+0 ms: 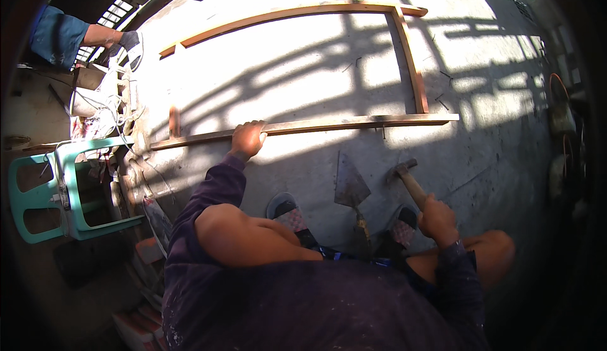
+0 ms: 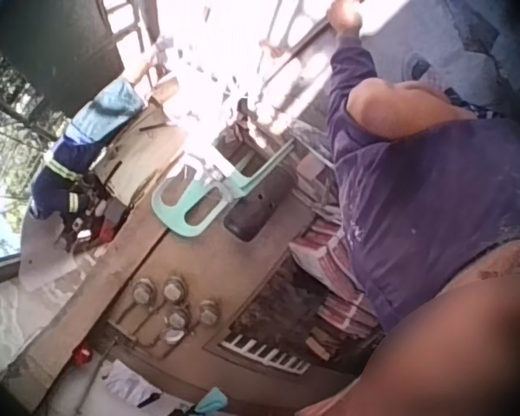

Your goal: The person removes a mesh screen from a wooden frame, then sits on the floor and uses a hammer to drive nails into the frame, securing its joints. The person adjusts the frame position and continues hammering until the frame is assembled.

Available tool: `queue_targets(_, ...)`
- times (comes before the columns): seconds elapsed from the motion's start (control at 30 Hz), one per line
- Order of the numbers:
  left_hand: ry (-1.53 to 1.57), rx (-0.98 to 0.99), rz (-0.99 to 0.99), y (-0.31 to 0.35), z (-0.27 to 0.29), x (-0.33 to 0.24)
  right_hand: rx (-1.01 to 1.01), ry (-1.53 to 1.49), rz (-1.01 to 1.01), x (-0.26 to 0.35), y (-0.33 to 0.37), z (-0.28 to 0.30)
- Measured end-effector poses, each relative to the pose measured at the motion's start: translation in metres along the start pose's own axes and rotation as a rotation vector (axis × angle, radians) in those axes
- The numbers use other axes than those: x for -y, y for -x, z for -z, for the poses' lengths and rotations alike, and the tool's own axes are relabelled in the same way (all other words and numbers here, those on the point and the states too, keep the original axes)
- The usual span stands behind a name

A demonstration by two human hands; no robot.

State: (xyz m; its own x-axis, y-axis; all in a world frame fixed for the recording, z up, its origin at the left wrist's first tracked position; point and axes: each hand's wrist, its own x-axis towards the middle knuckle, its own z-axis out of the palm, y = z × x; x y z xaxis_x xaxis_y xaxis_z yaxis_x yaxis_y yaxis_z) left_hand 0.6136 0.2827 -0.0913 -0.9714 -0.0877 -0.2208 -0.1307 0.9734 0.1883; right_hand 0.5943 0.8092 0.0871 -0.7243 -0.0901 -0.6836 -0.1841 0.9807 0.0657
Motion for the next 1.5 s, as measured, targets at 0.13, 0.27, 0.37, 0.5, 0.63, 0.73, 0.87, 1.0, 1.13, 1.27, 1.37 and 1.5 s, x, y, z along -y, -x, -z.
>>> queue_targets(0.13,-0.011,-0.030,-0.023,0.002,-0.002,0.001,-0.008,-0.004,-0.003,0.002,0.000,0.002)
queue_targets(0.27,-0.013,-0.008,-0.040,0.002,0.006,0.000,0.008,0.007,-0.008,0.002,-0.001,0.004)
queue_targets(0.37,-0.081,0.036,-0.058,0.006,0.032,-0.004,-0.019,-0.010,0.005,0.000,0.001,0.002)
queue_targets(0.5,0.024,-0.039,-0.051,0.016,0.108,-0.021,-0.034,-0.047,-0.003,-0.002,0.008,-0.004)
queue_targets(0.63,0.145,-0.340,-0.093,0.025,0.231,-0.052,-0.038,-0.060,0.035,0.000,0.017,-0.010)
queue_targets(0.73,0.314,-0.350,-0.004,0.017,0.323,-0.062,-0.073,-0.061,0.066,0.002,0.020,-0.010)
queue_targets(0.87,0.328,-0.306,-0.131,-0.018,0.394,-0.051,-0.101,-0.026,0.084,0.004,0.018,-0.006)
queue_targets(1.0,0.306,-0.276,0.034,-0.051,0.417,-0.032,-0.080,-0.020,0.097,0.004,0.013,-0.004)
queue_targets(1.13,0.062,-0.312,0.174,-0.076,0.422,-0.013,-0.093,-0.022,0.120,0.003,0.009,-0.005)
queue_targets(1.27,-0.371,-0.621,0.149,-0.093,0.403,0.000,-0.133,-0.002,0.136,0.000,0.007,-0.004)
queue_targets(1.37,-0.384,-0.697,0.222,-0.097,0.396,0.002,-0.182,-0.114,0.174,-0.001,0.007,-0.005)
queue_targets(1.5,-0.436,-0.686,0.197,-0.089,0.411,-0.001,-0.332,-0.037,0.248,-0.004,0.006,-0.014)
